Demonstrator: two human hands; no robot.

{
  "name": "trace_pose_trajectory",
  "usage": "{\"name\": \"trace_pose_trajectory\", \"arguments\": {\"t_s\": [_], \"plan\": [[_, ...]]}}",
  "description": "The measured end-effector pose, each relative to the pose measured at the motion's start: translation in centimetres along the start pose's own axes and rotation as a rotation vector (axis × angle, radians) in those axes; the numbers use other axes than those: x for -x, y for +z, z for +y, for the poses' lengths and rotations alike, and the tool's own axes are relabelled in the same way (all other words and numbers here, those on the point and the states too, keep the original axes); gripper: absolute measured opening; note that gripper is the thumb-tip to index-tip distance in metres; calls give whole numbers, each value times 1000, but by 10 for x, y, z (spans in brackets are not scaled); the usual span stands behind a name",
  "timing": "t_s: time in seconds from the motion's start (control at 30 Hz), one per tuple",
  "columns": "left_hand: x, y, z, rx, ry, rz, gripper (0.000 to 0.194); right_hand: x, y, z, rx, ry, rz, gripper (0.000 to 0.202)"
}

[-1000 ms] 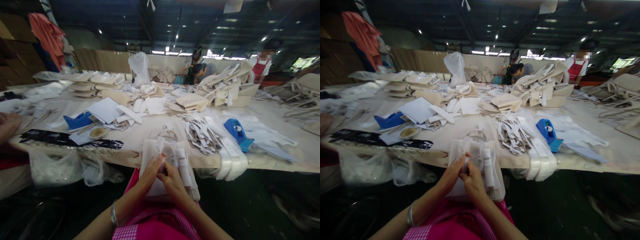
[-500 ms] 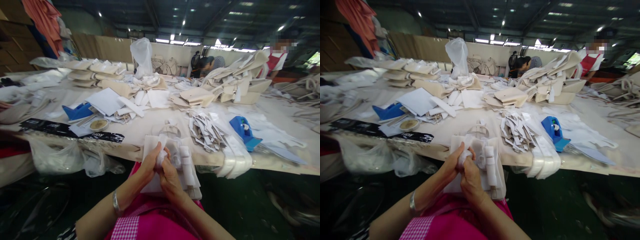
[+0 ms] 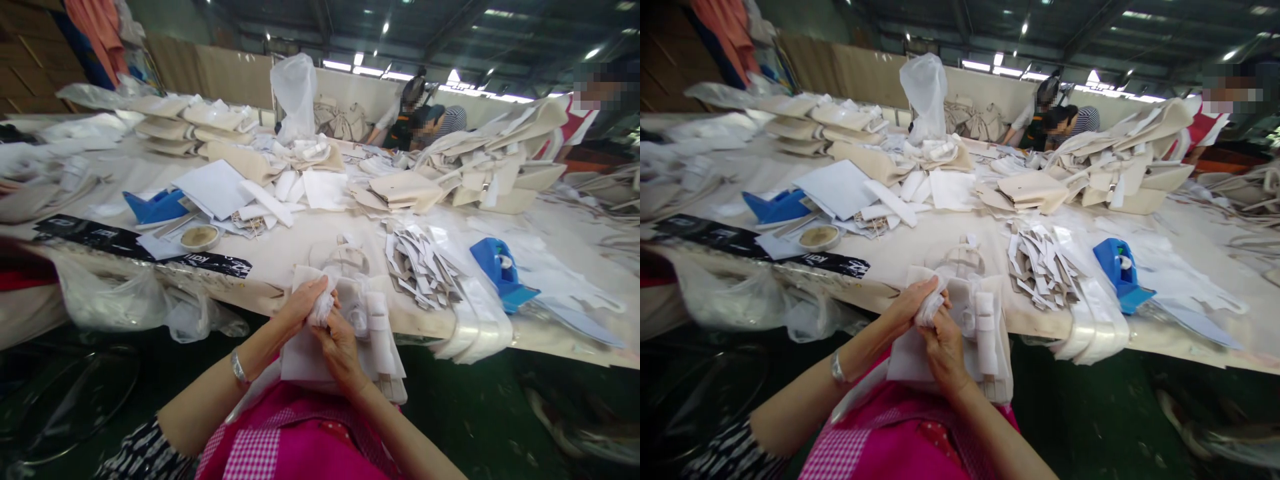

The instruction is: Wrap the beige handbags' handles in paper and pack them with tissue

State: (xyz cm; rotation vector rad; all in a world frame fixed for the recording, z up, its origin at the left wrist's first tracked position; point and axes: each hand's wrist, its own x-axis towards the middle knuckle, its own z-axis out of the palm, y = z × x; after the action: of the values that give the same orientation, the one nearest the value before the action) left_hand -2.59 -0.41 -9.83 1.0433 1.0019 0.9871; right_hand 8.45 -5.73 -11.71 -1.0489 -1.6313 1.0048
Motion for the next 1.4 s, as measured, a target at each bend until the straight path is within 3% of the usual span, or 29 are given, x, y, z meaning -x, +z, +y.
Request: {"name": "trace_pose_trajectory", "arguments": {"t_s": [0.13,0.23,0.3,0.37,0.47,0.6,0.8,0.93,1.07,1.13,1.2,1.33,1.4], "plan": [[-3,-7,5,-147,120,113,40,-2,-3,9,4,-53,-18,26],[13,-11,8,-299,294,310,24,-4,-6,10,33,-55,-8,28],[27,-16,8,-362,331,388,22,-5,-6,9,43,-54,-2,28],[39,-22,4,-343,246,318,32,-6,-5,8,42,-53,-11,27],[48,-26,-3,-225,90,97,44,-7,-4,10,45,-67,-37,26],[46,-22,-9,107,-26,-26,46,-8,-3,17,83,-106,-44,27],[43,-17,-10,263,-111,25,44,-6,2,32,176,-133,-55,37],[44,-14,-9,301,-134,51,44,-5,1,27,178,-118,-45,40],[41,-15,-9,292,-144,62,42,13,-6,8,240,-25,114,44],[40,-17,-10,267,-143,52,39,29,-9,-3,339,-57,191,43],[38,-19,-9,238,-135,20,37,43,-10,-10,441,-150,98,31],[33,-25,-2,157,-127,-88,40,45,1,-14,641,-375,-399,34],[30,-28,2,116,-131,-135,41,34,10,-13,773,-443,-561,37]]}}
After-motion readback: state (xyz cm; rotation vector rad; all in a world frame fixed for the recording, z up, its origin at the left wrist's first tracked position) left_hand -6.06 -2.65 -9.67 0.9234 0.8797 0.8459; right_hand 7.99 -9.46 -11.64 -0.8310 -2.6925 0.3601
